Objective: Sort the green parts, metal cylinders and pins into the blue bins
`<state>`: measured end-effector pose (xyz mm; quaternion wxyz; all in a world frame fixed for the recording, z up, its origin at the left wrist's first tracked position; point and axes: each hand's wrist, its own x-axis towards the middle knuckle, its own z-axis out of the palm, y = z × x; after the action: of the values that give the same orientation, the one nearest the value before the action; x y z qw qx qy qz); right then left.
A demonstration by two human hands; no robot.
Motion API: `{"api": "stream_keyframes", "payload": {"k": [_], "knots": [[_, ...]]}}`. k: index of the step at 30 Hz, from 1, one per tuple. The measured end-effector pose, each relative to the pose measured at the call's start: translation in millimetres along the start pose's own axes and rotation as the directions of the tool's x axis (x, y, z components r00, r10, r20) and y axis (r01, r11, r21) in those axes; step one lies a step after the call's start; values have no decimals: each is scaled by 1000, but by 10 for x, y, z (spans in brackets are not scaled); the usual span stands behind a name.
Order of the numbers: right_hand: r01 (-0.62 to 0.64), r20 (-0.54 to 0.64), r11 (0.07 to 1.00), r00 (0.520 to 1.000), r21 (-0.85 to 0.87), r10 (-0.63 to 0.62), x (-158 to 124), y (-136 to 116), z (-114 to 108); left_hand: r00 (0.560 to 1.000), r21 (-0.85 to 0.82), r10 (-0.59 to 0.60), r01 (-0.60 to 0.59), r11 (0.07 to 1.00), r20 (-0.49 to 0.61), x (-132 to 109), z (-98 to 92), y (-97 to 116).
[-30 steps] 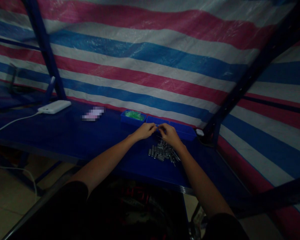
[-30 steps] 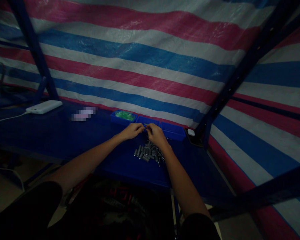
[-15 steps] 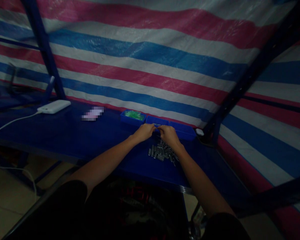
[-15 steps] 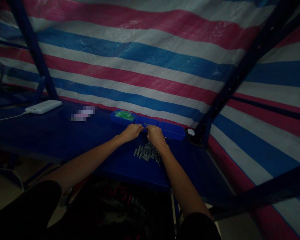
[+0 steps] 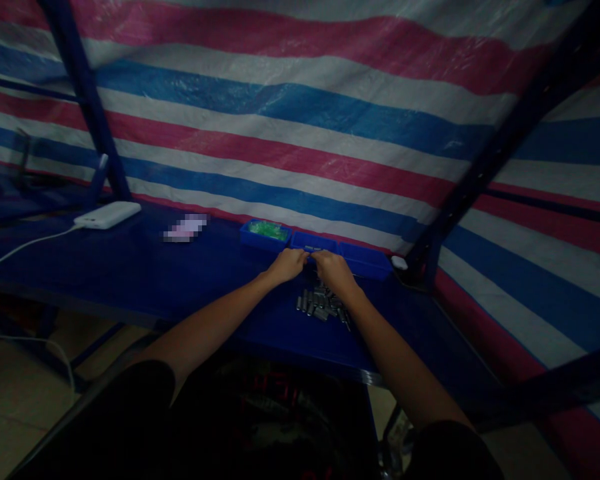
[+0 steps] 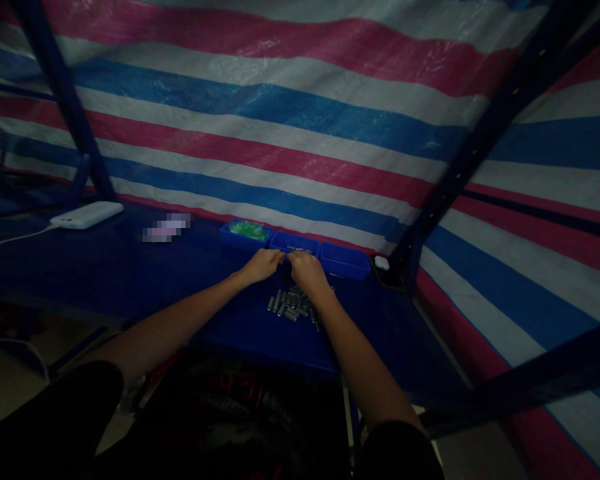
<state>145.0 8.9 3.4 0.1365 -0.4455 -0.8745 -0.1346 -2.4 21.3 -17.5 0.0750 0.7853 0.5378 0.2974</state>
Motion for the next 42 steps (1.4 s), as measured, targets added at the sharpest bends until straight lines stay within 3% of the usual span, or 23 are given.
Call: {"api": "stream_keyframes", "payload": {"k": [6,12,15,18,22,25,28,31,33,37,39,42], "knots": [[-26,43,994,999,-105,31,-16,-41,-7,1000,-12,2,-3,1000,-28,17,7,-32],[-107,-10,982,994,-155,107,-41,-109,-44,999,-124,-33,28,992,-38,45,-26,1],[-206,-80,970,977,-132,197,-45,-32,-81,998,-185,-50,41,982,-44,32,-13,23],[-392,-195,915,909,-95,369,-72,154,-146,1000,-118,15,-13,993,21,-3,35,31],[-599,-311,800,767,-30,562,-156,459,-190,978,71,135,-148,986,160,-40,97,63],[-700,-321,714,676,3,664,-223,621,-150,971,175,151,-184,967,185,-50,120,95],[-743,-304,670,638,-1,707,-253,687,-89,969,206,160,-199,958,190,-64,146,82],[-691,-306,722,686,10,660,-227,656,-46,974,186,160,-189,964,160,-65,163,28],[-579,-288,813,770,58,569,-183,581,-30,982,141,144,-162,977,125,-41,146,-4],[-217,-203,950,943,224,263,-82,338,4,993,64,112,-114,991,37,34,52,-36],[-70,-171,961,978,268,119,-49,219,27,996,15,90,-90,996,-22,56,14,-48],[-9,-161,968,986,252,51,-31,110,53,998,-76,24,-28,997,-53,65,-1,-68]]}}
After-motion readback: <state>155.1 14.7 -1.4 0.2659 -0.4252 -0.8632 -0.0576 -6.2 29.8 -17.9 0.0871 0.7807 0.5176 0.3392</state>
